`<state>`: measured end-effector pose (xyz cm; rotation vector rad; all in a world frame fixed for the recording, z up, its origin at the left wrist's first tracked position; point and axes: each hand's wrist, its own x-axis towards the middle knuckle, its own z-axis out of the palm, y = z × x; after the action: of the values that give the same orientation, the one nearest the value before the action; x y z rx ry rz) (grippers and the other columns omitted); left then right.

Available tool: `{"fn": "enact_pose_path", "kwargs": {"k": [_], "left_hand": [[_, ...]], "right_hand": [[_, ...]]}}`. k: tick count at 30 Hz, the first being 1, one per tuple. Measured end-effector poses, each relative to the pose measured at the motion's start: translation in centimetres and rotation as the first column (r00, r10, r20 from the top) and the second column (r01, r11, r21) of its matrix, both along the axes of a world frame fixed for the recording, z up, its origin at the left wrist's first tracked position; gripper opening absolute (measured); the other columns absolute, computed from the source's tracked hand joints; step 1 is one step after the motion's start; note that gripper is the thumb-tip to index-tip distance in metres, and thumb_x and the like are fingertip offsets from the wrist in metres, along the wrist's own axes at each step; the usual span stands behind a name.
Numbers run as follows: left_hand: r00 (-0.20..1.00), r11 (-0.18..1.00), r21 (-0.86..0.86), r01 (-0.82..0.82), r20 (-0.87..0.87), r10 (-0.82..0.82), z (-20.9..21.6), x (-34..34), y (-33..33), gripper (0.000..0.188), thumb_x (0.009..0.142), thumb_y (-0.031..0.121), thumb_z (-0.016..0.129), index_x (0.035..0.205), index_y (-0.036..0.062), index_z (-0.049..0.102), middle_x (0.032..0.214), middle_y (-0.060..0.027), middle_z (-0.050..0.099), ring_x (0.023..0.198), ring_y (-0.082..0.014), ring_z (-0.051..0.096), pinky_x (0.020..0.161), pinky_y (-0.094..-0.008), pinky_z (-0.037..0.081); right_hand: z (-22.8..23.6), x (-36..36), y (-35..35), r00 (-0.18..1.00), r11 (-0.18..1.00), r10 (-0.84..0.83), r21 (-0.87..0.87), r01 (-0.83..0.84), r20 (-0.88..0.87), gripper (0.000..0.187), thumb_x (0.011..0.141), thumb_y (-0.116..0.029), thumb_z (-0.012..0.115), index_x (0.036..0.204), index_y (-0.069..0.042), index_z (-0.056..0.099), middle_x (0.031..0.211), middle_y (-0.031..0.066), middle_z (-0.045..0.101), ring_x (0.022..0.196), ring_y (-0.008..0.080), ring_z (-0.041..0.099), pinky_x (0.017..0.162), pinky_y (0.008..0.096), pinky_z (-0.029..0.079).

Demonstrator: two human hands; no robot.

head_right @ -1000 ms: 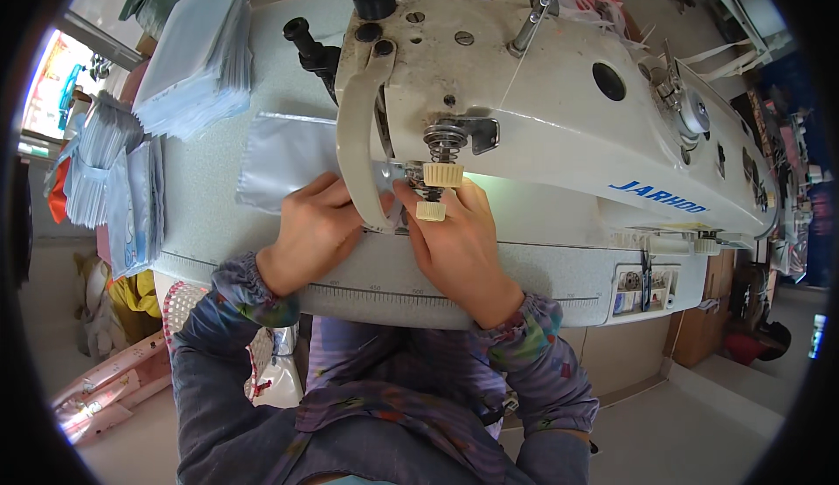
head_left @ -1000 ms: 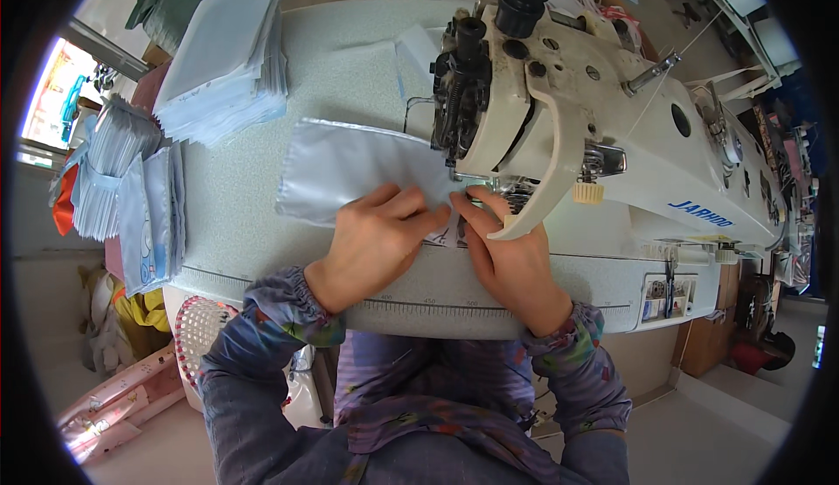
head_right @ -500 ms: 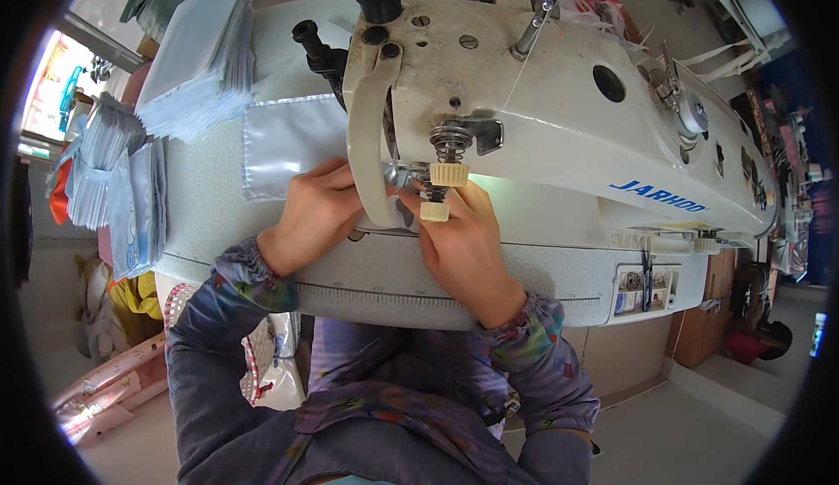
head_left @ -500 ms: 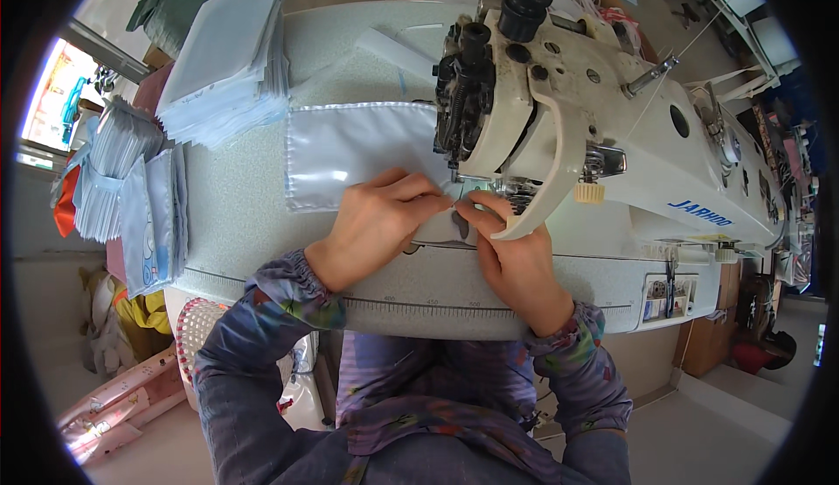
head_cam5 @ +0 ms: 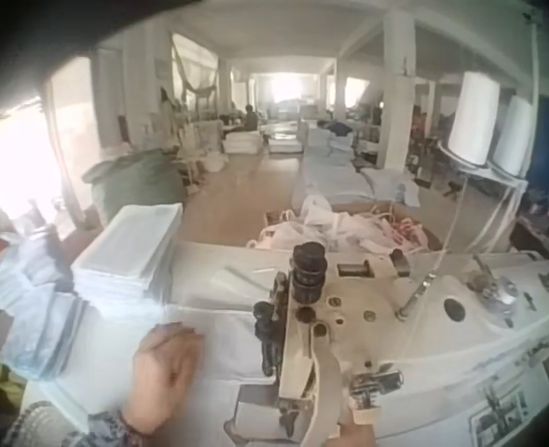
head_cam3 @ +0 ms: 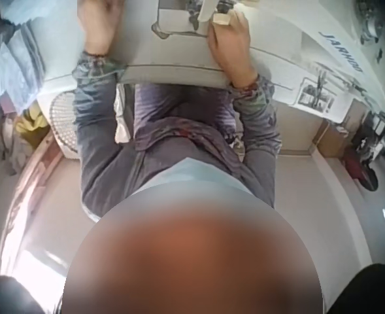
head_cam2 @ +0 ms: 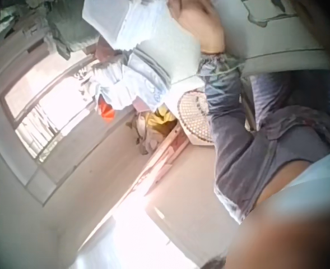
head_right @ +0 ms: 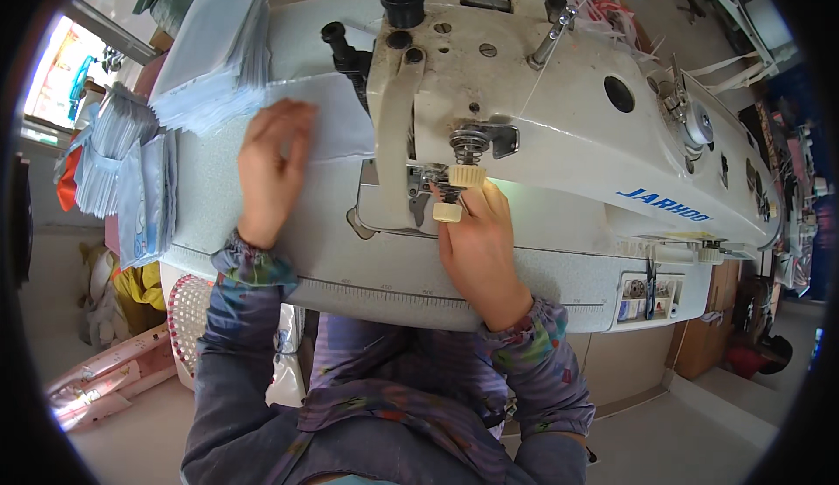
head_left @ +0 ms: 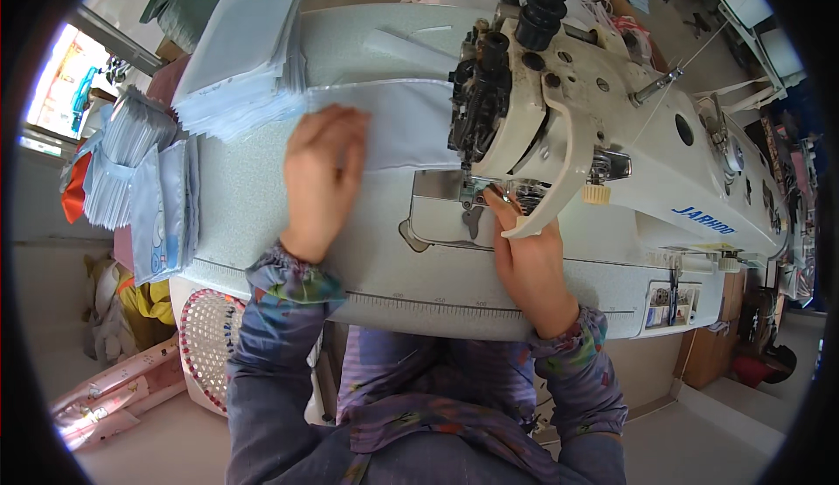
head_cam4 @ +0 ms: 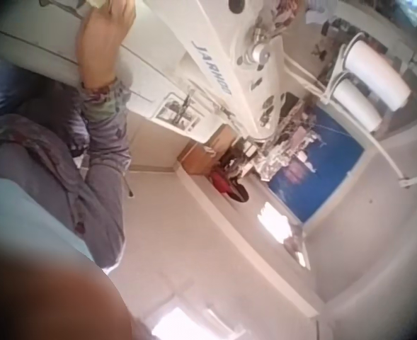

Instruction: Sewing small fabric pouches using an industrial sewing machine.

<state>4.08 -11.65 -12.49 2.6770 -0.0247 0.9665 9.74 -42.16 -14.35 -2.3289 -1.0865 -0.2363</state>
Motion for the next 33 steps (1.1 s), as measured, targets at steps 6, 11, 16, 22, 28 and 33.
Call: {"fn": "enact_pose_path", "kwargs": {"k": [6,11,16,22,28,33], "left_hand": [[0.995,0.591,-0.801,-0.093,-0.061,0.074,-2.4,-3.5,5.2,0.033,0.102,0.000,0.073,0.134,0.0058,0.077,0.113,-0.0088,0.078,0.089,-0.0120,0.068,0.080,-0.0269,0.056],[0.998,0.623,-0.781,-0.041,-0.060,-0.010,1.7,-9.6,0.0,0.028,0.101,-0.010,0.069,0.124,0.0014,0.081,0.112,-0.0025,0.071,0.096,-0.0079,0.064,0.083,-0.0235,0.052],[0.766,0.634,-0.750,-0.187,0.293,0.572,2.5,-21.4,2.7,0.023,0.103,-0.007,0.069,0.122,-0.0002,0.080,0.115,-0.0030,0.072,0.102,-0.0108,0.065,0.090,-0.0249,0.051],[0.796,0.510,-0.843,-0.174,0.185,0.576,3.0,-24.0,4.9,0.024,0.105,-0.001,0.071,0.126,0.0025,0.081,0.102,0.0062,0.066,0.090,-0.0033,0.052,0.083,-0.0199,0.042],[0.776,0.510,-0.850,-0.136,0.228,0.588,2.0,-26.1,7.5,0.029,0.106,-0.001,0.066,0.132,-0.0035,0.078,0.132,-0.0099,0.077,0.115,-0.0124,0.067,0.104,-0.0269,0.050],[0.774,0.519,-0.839,-0.162,0.219,0.595,3.1,-27.2,7.8,0.033,0.111,0.005,0.061,0.140,-0.0028,0.074,0.136,-0.0114,0.075,0.118,-0.0144,0.069,0.107,-0.0288,0.053]], "right_hand": [[-0.4,-0.3,1.0,0.997,0.998,0.049,0.021,-0.051,0.063,0.040,0.097,0.005,0.065,0.135,-0.003,0.073,0.137,0.0223,0.072,0.114,0.0456,0.072,0.099,0.0505,0.056],[-0.2,0.2,-0.4,0.998,0.998,0.033,0.057,-0.030,-0.054,0.036,0.103,0.001,0.059,0.136,0.000,0.072,0.142,0.0219,0.068,0.122,0.0431,0.069,0.104,0.0477,0.054],[-0.2,-0.6,0.3,0.996,0.997,0.066,0.033,-0.063,-0.065,0.034,0.104,0.000,0.059,0.136,0.001,0.071,0.144,0.0204,0.066,0.128,0.0415,0.065,0.109,0.0466,0.051],[0.5,-1.2,-0.7,0.999,0.999,0.031,0.029,-0.031,-0.017,0.032,0.104,-0.003,0.063,0.135,-0.001,0.073,0.143,0.0195,0.067,0.127,0.0402,0.066,0.108,0.0451,0.052],[2.7,-0.5,-12.6,0.836,0.833,-0.548,0.108,0.543,0.022,0.030,0.102,-0.011,0.074,0.130,-0.003,0.077,0.130,0.0193,0.071,0.115,0.0380,0.071,0.098,0.0451,0.056],[-0.7,-1.1,-22.3,0.562,0.585,-0.800,0.061,0.809,0.209,0.029,0.102,-0.015,0.076,0.128,-0.003,0.076,0.119,0.0195,0.073,0.114,0.0397,0.068,0.101,0.0482,0.053]]}}
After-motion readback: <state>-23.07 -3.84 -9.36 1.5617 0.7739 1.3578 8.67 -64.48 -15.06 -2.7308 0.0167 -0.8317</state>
